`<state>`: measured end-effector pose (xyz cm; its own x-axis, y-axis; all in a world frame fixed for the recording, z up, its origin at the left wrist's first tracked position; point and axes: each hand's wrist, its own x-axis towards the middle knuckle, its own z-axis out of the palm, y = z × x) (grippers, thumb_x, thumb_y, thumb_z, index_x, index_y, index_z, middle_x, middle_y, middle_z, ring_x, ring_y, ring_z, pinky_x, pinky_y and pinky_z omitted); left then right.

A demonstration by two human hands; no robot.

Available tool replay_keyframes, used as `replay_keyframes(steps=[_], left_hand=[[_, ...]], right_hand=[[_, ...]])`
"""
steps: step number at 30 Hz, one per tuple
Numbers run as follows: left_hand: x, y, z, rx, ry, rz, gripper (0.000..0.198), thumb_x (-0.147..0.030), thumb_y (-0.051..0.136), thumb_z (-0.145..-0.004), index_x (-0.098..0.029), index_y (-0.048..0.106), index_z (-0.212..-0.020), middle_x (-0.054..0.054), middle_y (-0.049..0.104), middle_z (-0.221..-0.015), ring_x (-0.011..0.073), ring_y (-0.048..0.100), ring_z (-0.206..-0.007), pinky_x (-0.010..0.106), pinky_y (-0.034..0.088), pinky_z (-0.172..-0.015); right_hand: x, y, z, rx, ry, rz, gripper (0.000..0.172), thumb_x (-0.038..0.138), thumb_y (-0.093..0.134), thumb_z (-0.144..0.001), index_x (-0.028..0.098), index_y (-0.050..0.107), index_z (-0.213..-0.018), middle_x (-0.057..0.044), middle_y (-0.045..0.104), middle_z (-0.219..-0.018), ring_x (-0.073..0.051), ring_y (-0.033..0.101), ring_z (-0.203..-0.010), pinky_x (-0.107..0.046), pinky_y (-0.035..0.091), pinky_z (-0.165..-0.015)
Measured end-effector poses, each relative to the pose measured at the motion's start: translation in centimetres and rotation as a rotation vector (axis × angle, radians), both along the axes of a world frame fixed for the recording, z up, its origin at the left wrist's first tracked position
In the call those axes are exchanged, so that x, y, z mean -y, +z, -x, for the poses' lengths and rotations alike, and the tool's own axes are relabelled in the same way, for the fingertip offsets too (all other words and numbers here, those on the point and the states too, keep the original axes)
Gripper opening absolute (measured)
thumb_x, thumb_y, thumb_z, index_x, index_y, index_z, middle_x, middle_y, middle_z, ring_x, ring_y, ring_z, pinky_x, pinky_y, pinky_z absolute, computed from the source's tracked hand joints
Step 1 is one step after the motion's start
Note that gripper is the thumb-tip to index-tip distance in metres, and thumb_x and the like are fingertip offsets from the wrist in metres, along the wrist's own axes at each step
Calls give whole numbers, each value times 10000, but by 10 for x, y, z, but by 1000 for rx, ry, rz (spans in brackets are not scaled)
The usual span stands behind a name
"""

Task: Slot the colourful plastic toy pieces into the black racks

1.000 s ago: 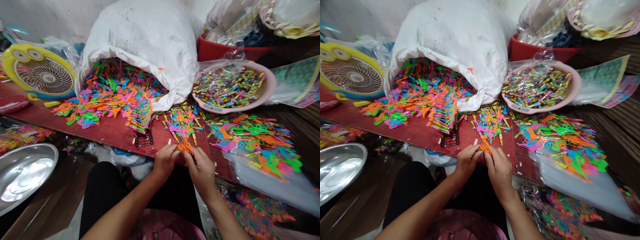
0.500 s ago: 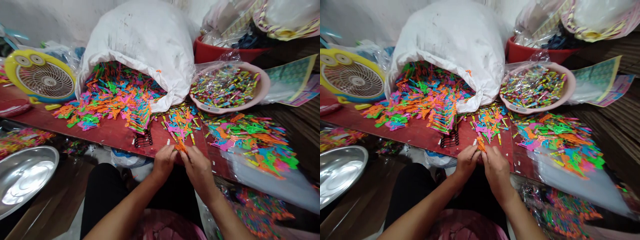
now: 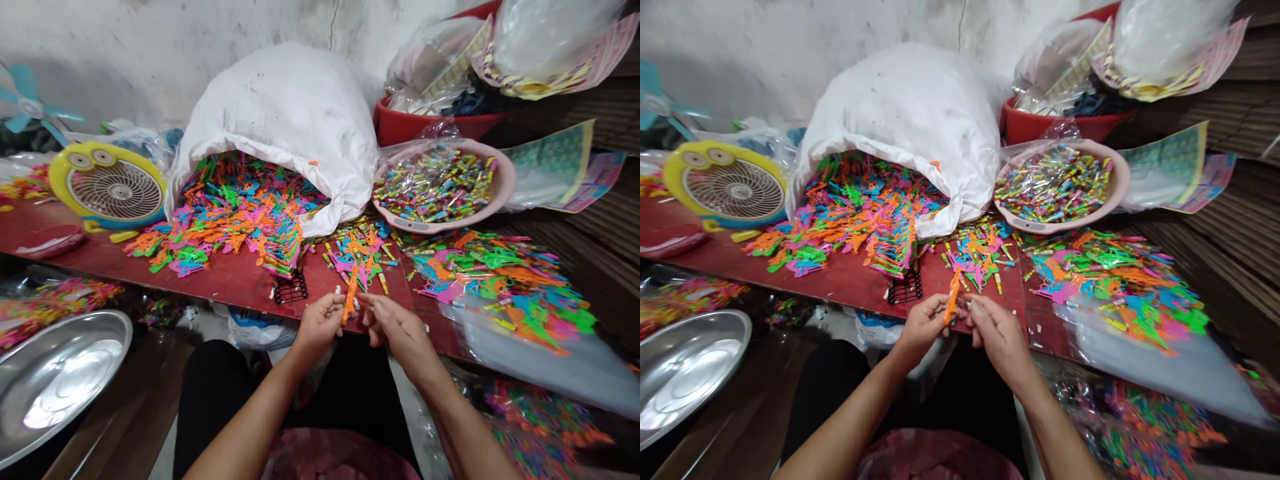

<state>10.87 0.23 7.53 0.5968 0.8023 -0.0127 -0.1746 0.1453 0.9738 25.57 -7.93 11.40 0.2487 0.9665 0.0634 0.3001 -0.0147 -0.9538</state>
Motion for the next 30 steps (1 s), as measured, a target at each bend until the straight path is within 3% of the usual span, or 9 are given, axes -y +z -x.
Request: replay_keyframes(steps=[3, 6, 9, 12, 15, 18, 25, 30], left_hand=[[1, 7, 13, 29, -104, 79, 383, -447, 682, -832, -113, 696, -1019, 28, 656, -751, 50, 393, -510, 200, 269, -500], [6, 10, 20, 50, -204, 86, 368, -461, 658, -862, -104, 727, -915, 46, 654, -743, 59, 393, -543, 216, 277, -540], [12, 11, 21, 75, -263, 71, 369, -451, 647, -875, -99, 733, -808, 68, 658, -782, 101, 490, -668, 228, 356, -652], [17, 10, 21, 134, -244, 88, 378, -448, 633, -885, -108, 706, -736, 66, 640, -793, 138, 541, -786, 244, 388, -765], [22, 6, 20, 180, -196, 201, 379, -470, 615, -893, -117, 654, -759, 27, 575, -697, 101, 482, -643, 229, 364, -638], [28, 2, 19, 221, -110, 299, 371, -492, 613, -892, -132, 589, -803, -37, 455, -628, 58, 322, -525, 214, 241, -516], [34, 1, 19, 270, 18, 323, 391, -504, 669, -846, -144, 517, -820, -60, 382, -650, 51, 263, -550, 212, 180, -515], [37, -1, 21, 317, 33, 353, 418, -489, 686, -835, -156, 461, -721, -63, 374, -619, 49, 249, -533, 222, 170, -510]], right_hand=[[-4, -3, -3, -44, -75, -76, 411, 518, 495, -957, 216, 688, -1159, -30, 672, -896, -126, 614, -727, -245, 475, -684], [-13, -1, 1, -207, 8, -87, 370, 517, 594, -902, 221, 724, -1081, -57, 696, -1032, -161, 647, -891, -277, 504, -827], [-21, 3, 11, -444, 116, -1, 363, 536, 639, -860, 200, 720, -973, -29, 695, -818, -137, 624, -664, -257, 510, -636], [-26, 3, 19, -527, 97, 55, 371, 548, 711, -788, 179, 672, -777, 17, 616, -628, -101, 516, -483, -222, 414, -463], [-30, -1, 26, -520, -1, 33, 413, 545, 771, -715, 167, 617, -652, 29, 573, -576, -93, 504, -509, -215, 413, -495], [-31, -8, 32, -520, -46, 23, 398, 533, 776, -708, 163, 635, -670, 18, 588, -611, -107, 535, -583, -223, 444, -558], [-30, -23, 45, -362, -98, -46, 386, 538, 669, -814, 166, 633, -715, 3, 567, -650, -134, 516, -637, -244, 430, -583], [-23, -19, 54, -101, -185, -78, 372, 492, 587, -879, 170, 620, -696, 17, 525, -640, -120, 454, -625, -236, 375, -584]])
